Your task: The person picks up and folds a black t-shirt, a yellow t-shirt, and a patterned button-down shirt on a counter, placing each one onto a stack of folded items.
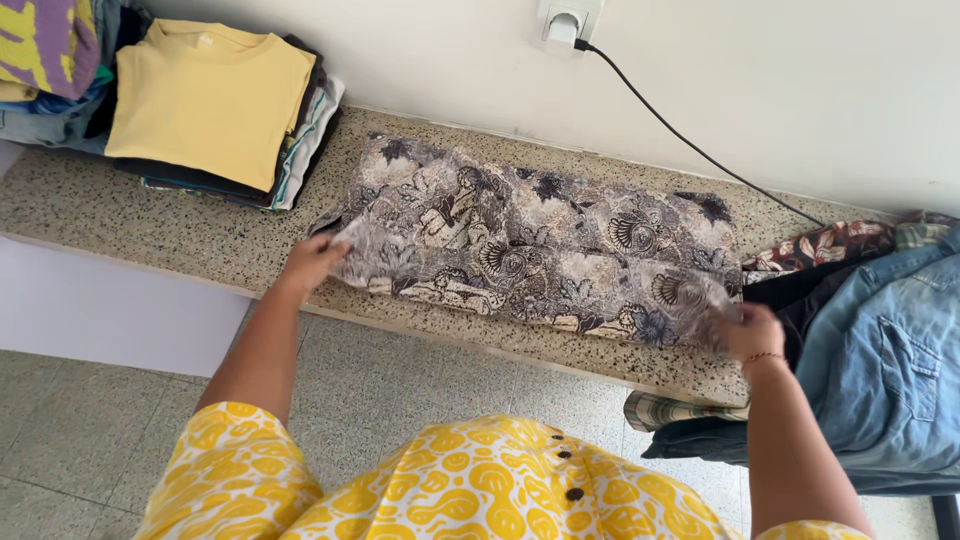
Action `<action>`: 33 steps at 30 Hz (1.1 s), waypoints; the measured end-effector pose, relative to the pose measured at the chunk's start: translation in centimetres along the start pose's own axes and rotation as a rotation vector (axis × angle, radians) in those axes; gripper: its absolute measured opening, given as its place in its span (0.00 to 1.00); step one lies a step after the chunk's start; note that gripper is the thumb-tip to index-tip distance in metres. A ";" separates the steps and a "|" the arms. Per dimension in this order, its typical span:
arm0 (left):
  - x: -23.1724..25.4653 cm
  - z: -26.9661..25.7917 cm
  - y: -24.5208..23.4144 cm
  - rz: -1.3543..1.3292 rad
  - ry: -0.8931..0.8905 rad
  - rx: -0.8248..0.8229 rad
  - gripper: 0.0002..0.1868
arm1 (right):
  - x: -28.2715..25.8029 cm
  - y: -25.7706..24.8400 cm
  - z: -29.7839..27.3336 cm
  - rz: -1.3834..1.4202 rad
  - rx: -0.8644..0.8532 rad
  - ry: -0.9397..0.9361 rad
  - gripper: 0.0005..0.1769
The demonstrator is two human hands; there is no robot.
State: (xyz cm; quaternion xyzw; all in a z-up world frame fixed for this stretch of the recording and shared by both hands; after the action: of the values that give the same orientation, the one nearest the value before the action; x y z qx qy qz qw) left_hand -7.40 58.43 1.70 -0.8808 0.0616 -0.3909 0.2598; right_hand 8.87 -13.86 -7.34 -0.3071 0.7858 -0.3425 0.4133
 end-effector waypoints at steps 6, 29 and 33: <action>0.1 1.8 -2.5 -0.425 0.424 0.098 0.11 | -2.6 -4.1 0.4 0.578 0.370 -0.517 0.28; -6.1 4.7 0.6 0.017 -0.025 0.260 0.49 | 3.4 3.2 3.4 -0.355 0.064 -0.018 0.32; 0.1 0.8 2.3 0.714 -0.058 0.410 0.46 | -2.6 2.0 -1.1 -0.473 0.233 -0.032 0.35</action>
State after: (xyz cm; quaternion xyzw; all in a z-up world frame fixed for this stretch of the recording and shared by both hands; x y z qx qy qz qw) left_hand -6.51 56.76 0.12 -0.7449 0.2767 -0.2553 0.5508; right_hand 8.75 -10.39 -7.27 -0.4380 0.6410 -0.5128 0.3666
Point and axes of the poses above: each hand's wrist, its own z-axis towards the middle knuckle, its own y-axis out of the palm, x = y × z, the point moved 5 cm from there along z, towards the middle knuckle, and after that the axes turned 5 degrees about -x, right-handed, at the moved point
